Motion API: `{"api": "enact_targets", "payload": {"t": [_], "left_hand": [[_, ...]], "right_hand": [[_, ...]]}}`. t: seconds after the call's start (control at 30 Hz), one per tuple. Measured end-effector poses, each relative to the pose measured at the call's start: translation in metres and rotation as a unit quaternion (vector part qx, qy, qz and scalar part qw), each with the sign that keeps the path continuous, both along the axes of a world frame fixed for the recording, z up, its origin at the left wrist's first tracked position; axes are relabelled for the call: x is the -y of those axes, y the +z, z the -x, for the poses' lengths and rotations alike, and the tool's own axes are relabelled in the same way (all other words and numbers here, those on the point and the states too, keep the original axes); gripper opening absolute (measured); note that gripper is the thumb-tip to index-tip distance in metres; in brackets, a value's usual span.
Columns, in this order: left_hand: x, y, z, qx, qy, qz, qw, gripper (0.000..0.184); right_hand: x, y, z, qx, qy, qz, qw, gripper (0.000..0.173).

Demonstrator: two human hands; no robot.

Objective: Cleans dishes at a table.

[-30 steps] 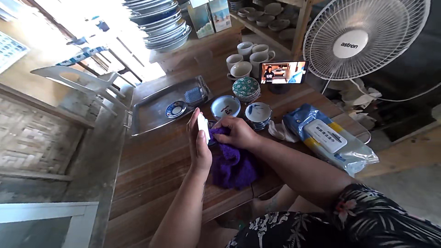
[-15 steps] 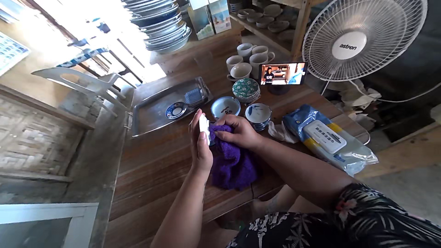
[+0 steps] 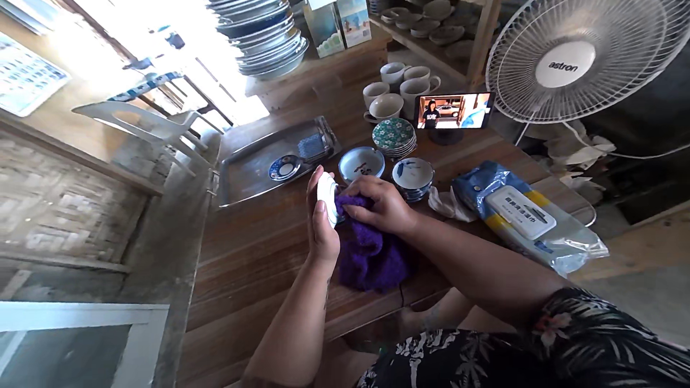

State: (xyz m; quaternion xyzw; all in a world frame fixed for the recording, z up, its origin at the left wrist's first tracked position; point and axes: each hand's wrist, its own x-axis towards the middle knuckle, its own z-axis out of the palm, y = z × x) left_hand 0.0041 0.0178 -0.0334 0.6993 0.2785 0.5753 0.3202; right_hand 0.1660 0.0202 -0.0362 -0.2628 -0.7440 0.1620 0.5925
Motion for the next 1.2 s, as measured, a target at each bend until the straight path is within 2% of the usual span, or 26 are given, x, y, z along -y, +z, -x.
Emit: {"api": "enact_targets", "payload": {"t": [0.07,0.17,0.27,0.47,0.67,0.87,1.07,1.13,1.2], "left_hand": [[-0.001,0.0002,0.0009,0.004,0.008,0.017,1.0,0.082],[-0.0019,-0.0015,0.0008,0.005,0.01,0.029,1.0,0.085],[0.0003,-0.0012,-0.0019,0.002,-0.001,0.027,1.0,0.079],[0.0006,0.0022,0.0,0.004,0.006,0.032,0.999,0.081],[0.0008,-0.002,-0.0016,-0.02,0.018,0.016,1.0,0.079],[0.0013,0.0006,-0.0001,0.008,0.021,0.011,1.0,0.078],[0.0041,-0.002,-0.0048,-0.051,0.036,-0.018,0.998,0.078],[0.0034,-0.0013,-0.0038,-0.046,0.031,-0.024,0.998,0.079],[0.0029,-0.0001,-0.0006,-0.029,0.031,-0.012,0.999,0.082]], "right_hand": [[0.0011,0.0001,0.0002,0.036,-0.009,0.002,0.999,0.018],[0.0039,0.0028,0.0028,0.09,-0.103,0.049,0.989,0.019],[0.0045,0.0042,0.0027,0.087,-0.146,0.083,0.982,0.021],[0.0022,0.0012,0.0006,0.053,-0.046,0.005,0.998,0.018],[0.0055,0.0054,0.0025,0.082,-0.13,0.086,0.984,0.021],[0.0037,0.0003,0.0024,0.043,-0.02,0.03,0.998,0.018],[0.0033,0.0026,0.001,0.046,-0.128,0.079,0.988,0.02],[0.0038,0.0013,0.0006,0.035,-0.109,0.062,0.992,0.02],[0.0048,0.0,0.0022,0.025,-0.051,0.036,0.998,0.019]]}}
